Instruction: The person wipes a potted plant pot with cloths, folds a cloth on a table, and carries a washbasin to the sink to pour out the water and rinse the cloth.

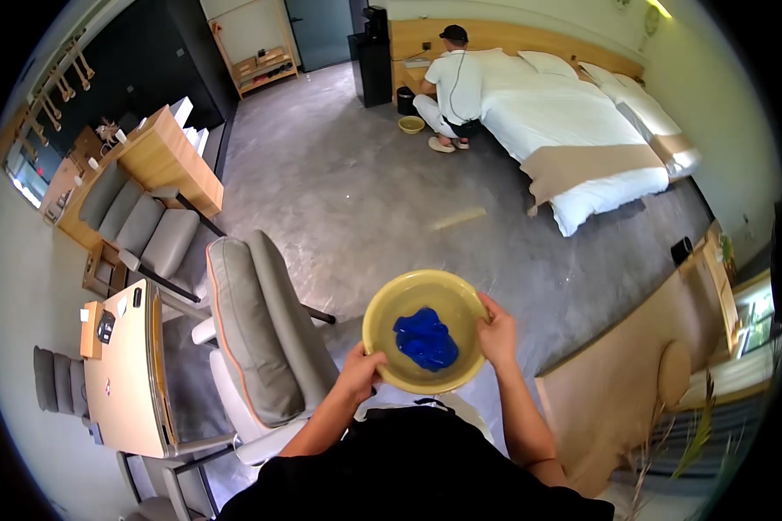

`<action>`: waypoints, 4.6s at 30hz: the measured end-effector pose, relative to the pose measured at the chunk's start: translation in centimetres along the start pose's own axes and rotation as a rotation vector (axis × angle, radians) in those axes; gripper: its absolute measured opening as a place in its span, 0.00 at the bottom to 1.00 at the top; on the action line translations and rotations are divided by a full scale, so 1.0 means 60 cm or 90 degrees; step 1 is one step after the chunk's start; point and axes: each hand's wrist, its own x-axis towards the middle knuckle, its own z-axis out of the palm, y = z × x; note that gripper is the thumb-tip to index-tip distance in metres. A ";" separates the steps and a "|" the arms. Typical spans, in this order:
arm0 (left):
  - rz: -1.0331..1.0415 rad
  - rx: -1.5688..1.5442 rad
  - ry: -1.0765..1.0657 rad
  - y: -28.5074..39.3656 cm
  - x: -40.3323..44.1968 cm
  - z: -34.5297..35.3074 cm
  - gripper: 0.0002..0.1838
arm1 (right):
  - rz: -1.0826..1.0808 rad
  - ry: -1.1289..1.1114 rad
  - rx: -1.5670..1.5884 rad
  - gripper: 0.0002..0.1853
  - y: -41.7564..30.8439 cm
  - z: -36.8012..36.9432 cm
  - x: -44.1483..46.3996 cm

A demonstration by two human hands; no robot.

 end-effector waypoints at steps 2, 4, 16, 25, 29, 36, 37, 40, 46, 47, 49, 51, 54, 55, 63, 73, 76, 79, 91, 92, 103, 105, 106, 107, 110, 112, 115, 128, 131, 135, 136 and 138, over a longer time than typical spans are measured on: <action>0.020 0.000 0.025 0.012 0.049 0.016 0.20 | 0.048 -0.045 -0.079 0.28 -0.045 -0.011 0.072; 0.029 -0.024 0.066 0.047 0.086 0.055 0.20 | 0.062 -0.100 -0.077 0.28 -0.051 -0.010 0.155; 0.066 -0.145 0.157 0.248 0.417 0.081 0.22 | -0.060 -0.205 -0.063 0.27 -0.004 0.176 0.617; 0.084 -0.141 0.189 0.521 0.680 0.006 0.22 | -0.101 -0.208 -0.073 0.27 -0.076 0.393 0.951; 0.117 -0.164 0.212 0.671 0.857 -0.045 0.22 | -0.156 -0.204 -0.030 0.28 -0.087 0.550 1.156; 0.154 -0.212 0.254 0.853 1.104 -0.128 0.26 | -0.122 -0.322 -0.028 0.28 -0.164 0.758 1.456; 0.153 -0.225 0.254 0.886 1.133 -0.139 0.26 | -0.145 -0.330 -0.032 0.28 -0.170 0.792 1.501; 0.155 -0.269 0.284 0.980 1.216 -0.161 0.26 | -0.154 -0.375 -0.024 0.28 -0.222 0.881 1.622; 0.200 -0.348 0.362 1.161 1.377 -0.235 0.21 | -0.232 -0.432 -0.016 0.27 -0.287 1.104 1.842; 0.207 -0.346 0.364 1.187 1.406 -0.256 0.21 | -0.281 -0.419 0.036 0.28 -0.288 1.148 1.874; 0.220 -0.349 0.377 1.242 1.459 -0.303 0.21 | -0.238 -0.451 0.022 0.28 -0.320 1.224 1.932; 0.224 -0.353 0.367 1.305 1.513 -0.359 0.21 | -0.196 -0.475 0.004 0.28 -0.341 1.303 1.982; 0.226 -0.354 0.370 1.398 1.594 -0.456 0.21 | -0.241 -0.485 -0.028 0.28 -0.385 1.437 2.074; 0.214 -0.351 0.365 1.437 1.617 -0.494 0.22 | -0.260 -0.477 -0.001 0.28 -0.401 1.483 2.099; 0.208 -0.344 0.413 1.719 1.818 -0.743 0.23 | -0.144 -0.539 0.043 0.27 -0.543 1.836 2.321; 0.241 -0.371 0.477 2.013 2.107 -1.046 0.25 | -0.133 -0.656 0.101 0.25 -0.669 2.311 2.609; 0.243 -0.394 0.502 2.122 2.175 -1.116 0.25 | -0.141 -0.676 0.065 0.23 -0.726 2.451 2.704; 0.239 -0.434 0.536 2.223 2.235 -1.172 0.23 | -0.162 -0.709 0.048 0.22 -0.772 2.575 2.786; 0.310 -0.497 0.598 2.549 2.481 -1.580 0.21 | -0.095 -0.827 0.091 0.18 -1.036 3.120 2.978; 0.313 -0.505 0.603 2.579 2.491 -1.619 0.21 | -0.079 -0.822 0.079 0.18 -1.059 3.163 2.990; 0.376 -0.535 0.715 2.818 2.629 -1.980 0.24 | -0.166 -0.945 0.075 0.17 -1.275 3.675 3.072; 0.396 -0.575 0.733 2.856 2.655 -2.045 0.24 | -0.219 -0.967 0.067 0.18 -1.311 3.781 3.082; 0.408 -0.608 0.737 2.877 2.671 -2.068 0.25 | -0.263 -0.972 0.058 0.18 -1.327 3.830 3.092; 0.399 -0.632 0.769 2.891 2.694 -2.099 0.25 | -0.332 -0.982 0.089 0.17 -1.317 3.902 3.103; 0.394 -0.685 0.845 2.966 2.724 -2.166 0.24 | -0.311 -1.087 0.039 0.17 -1.424 4.014 3.107; 0.439 -0.725 0.843 3.013 2.732 -2.216 0.23 | -0.353 -1.104 0.057 0.16 -1.479 4.094 3.098; 0.479 -0.730 0.883 3.082 2.729 -2.301 0.22 | -0.327 -1.155 0.023 0.16 -1.551 4.206 3.075; 0.429 -0.737 0.970 3.245 2.622 -2.685 0.21 | -0.281 -1.269 0.069 0.15 -1.771 4.584 2.909; 0.471 -0.736 0.986 3.269 2.579 -2.758 0.22 | -0.257 -1.285 0.076 0.15 -1.829 4.649 2.855; 0.472 -0.783 0.995 3.325 2.516 -2.846 0.23 | -0.208 -1.327 0.063 0.15 -1.915 4.730 2.787; 0.484 -0.776 0.998 3.334 2.504 -2.871 0.23 | -0.217 -1.329 0.074 0.15 -1.936 4.755 2.768; 0.474 -0.796 1.014 3.347 2.484 -2.919 0.24 | -0.250 -1.332 0.051 0.15 -1.967 4.795 2.732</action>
